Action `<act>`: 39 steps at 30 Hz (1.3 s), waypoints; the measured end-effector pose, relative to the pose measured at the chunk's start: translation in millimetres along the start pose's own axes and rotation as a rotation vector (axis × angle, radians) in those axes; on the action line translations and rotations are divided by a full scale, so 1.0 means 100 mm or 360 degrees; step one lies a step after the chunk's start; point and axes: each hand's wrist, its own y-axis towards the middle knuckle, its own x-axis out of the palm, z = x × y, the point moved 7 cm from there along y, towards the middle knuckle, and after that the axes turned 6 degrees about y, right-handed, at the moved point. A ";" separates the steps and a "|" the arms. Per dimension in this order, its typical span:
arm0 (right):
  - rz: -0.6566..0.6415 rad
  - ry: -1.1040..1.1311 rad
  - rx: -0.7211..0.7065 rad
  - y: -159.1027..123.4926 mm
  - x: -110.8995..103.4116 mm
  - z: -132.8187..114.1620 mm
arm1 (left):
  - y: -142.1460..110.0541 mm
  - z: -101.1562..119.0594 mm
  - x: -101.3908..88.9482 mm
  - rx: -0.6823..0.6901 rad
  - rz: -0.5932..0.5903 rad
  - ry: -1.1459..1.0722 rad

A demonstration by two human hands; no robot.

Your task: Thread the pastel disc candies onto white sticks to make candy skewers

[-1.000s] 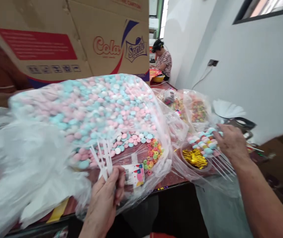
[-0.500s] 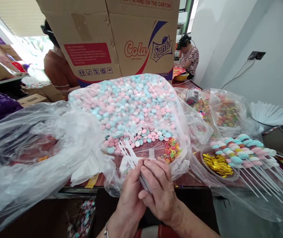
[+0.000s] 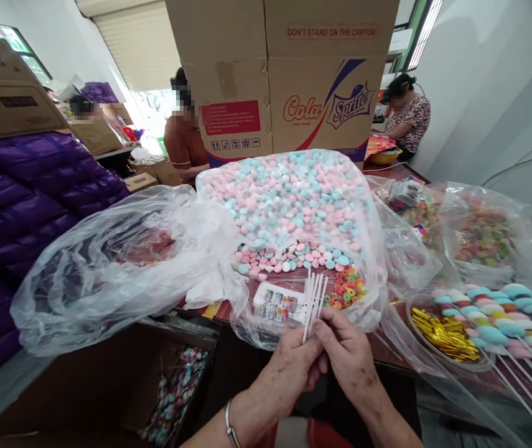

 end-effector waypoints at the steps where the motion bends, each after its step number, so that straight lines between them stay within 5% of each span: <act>1: -0.0019 0.0040 0.0091 0.01 -0.01 0.06 | 0.00 0.00 0.01 -0.0003 -0.0018 0.0047; 10: 0.0041 -0.0141 0.0076 0.11 -0.15 -0.02 | 0.10 -0.02 0.03 0.0067 -0.0043 0.0033; 18: -0.0072 -0.0431 -0.0259 0.42 -0.07 -0.22 | 0.05 0.10 -0.41 0.0247 0.0369 -0.0164; 21: -0.0310 -0.0775 -0.0493 0.67 0.21 -0.30 | -0.01 0.16 -0.60 0.0267 0.0546 -0.0326; 26: -0.1017 -0.1447 -0.0803 1.03 1.02 -0.15 | -0.05 0.13 -0.78 0.0240 0.0642 -0.0378; 31: -0.1209 -0.1788 -0.1097 1.26 1.44 0.09 | 0.01 0.04 -0.88 0.0211 0.0639 -0.0420; 35: -0.1189 -0.1938 -0.1074 1.33 1.37 0.21 | 0.09 0.00 -0.94 0.0186 0.0640 -0.0425; 39: -0.1156 -0.2094 -0.0950 1.35 1.05 0.25 | 0.18 0.00 -0.96 0.0203 0.0647 -0.0391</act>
